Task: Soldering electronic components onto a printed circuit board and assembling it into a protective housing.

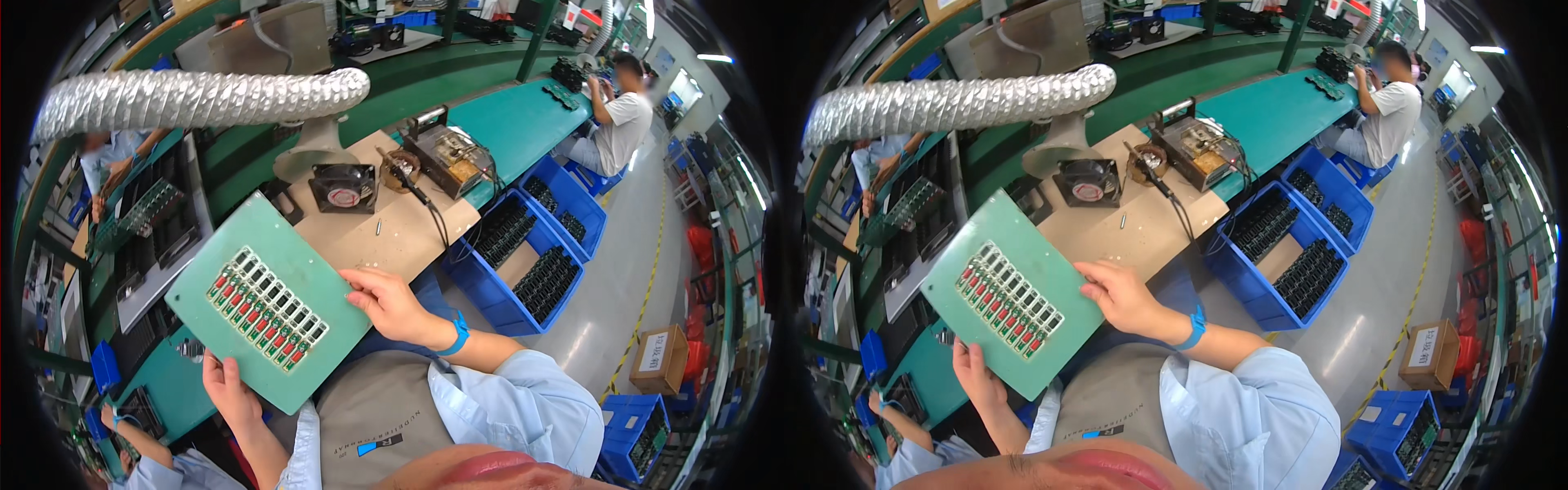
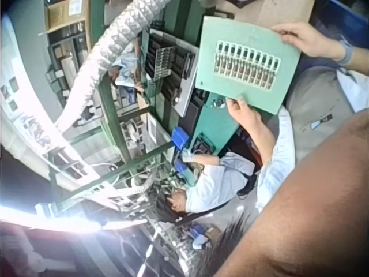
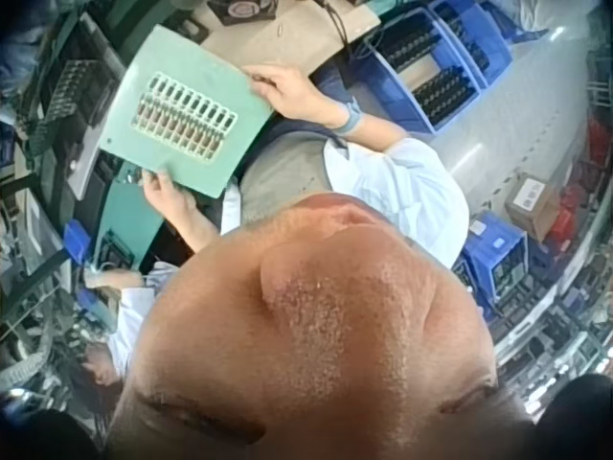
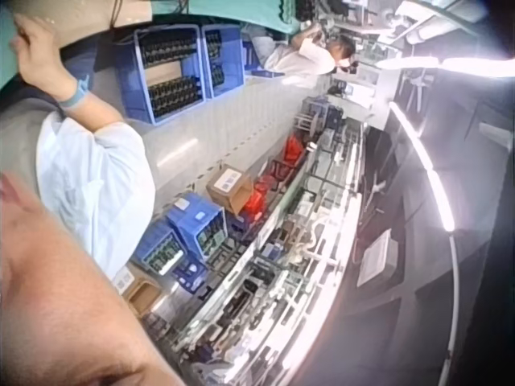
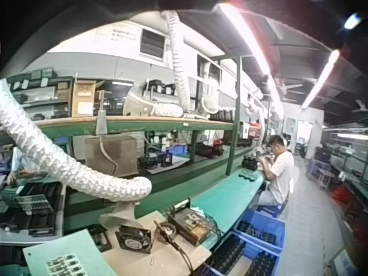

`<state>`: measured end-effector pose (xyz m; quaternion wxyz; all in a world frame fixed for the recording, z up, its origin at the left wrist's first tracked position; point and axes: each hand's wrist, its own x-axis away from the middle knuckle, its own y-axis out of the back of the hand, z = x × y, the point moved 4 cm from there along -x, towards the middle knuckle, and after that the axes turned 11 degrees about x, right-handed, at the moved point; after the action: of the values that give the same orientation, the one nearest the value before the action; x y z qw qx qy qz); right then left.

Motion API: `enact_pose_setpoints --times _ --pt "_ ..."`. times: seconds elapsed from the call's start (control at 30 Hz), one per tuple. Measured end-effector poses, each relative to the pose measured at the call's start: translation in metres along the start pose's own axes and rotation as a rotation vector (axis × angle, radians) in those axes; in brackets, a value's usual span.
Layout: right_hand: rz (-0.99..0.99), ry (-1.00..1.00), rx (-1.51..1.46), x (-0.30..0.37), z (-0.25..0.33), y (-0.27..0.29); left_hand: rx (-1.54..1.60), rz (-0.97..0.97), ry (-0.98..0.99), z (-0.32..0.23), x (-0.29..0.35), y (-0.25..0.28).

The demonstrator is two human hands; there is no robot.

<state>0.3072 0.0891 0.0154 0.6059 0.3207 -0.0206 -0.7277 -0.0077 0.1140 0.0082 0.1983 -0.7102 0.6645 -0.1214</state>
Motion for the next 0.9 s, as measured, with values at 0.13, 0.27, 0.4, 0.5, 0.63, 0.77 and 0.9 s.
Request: enact_pose_setpoints --times 0.13,0.27,0.4,0.5,0.63,0.77,0.9 --pt "-0.018 0.187 -0.01 -0.008 0.002 -0.009 0.143 -0.06 -0.108 -0.027 0.026 -0.006" --pt "-0.044 0.154 0.157 -0.017 0.017 -0.003 -0.134 0.079 -0.564 -0.066 0.038 -0.039" --pt "0.022 -0.131 -0.273 -0.009 0.06 0.019 -0.749 0.314 -1.017 -0.093 0.054 -0.068" --pt "0.143 -0.197 -0.552 0.004 0.088 0.038 -0.955 0.385 -1.258 -0.092 0.06 -0.081" --pt "0.409 -0.282 -0.734 0.02 0.119 0.048 -0.986 0.455 -1.457 -0.069 0.059 -0.081" --pt "0.298 -0.355 -0.579 0.014 0.109 0.03 -1.011 0.52 -1.429 -0.058 0.054 -0.08" --pt "0.302 -0.441 -0.535 0.014 0.089 0.028 -1.023 0.56 -1.413 -0.051 0.056 -0.081"
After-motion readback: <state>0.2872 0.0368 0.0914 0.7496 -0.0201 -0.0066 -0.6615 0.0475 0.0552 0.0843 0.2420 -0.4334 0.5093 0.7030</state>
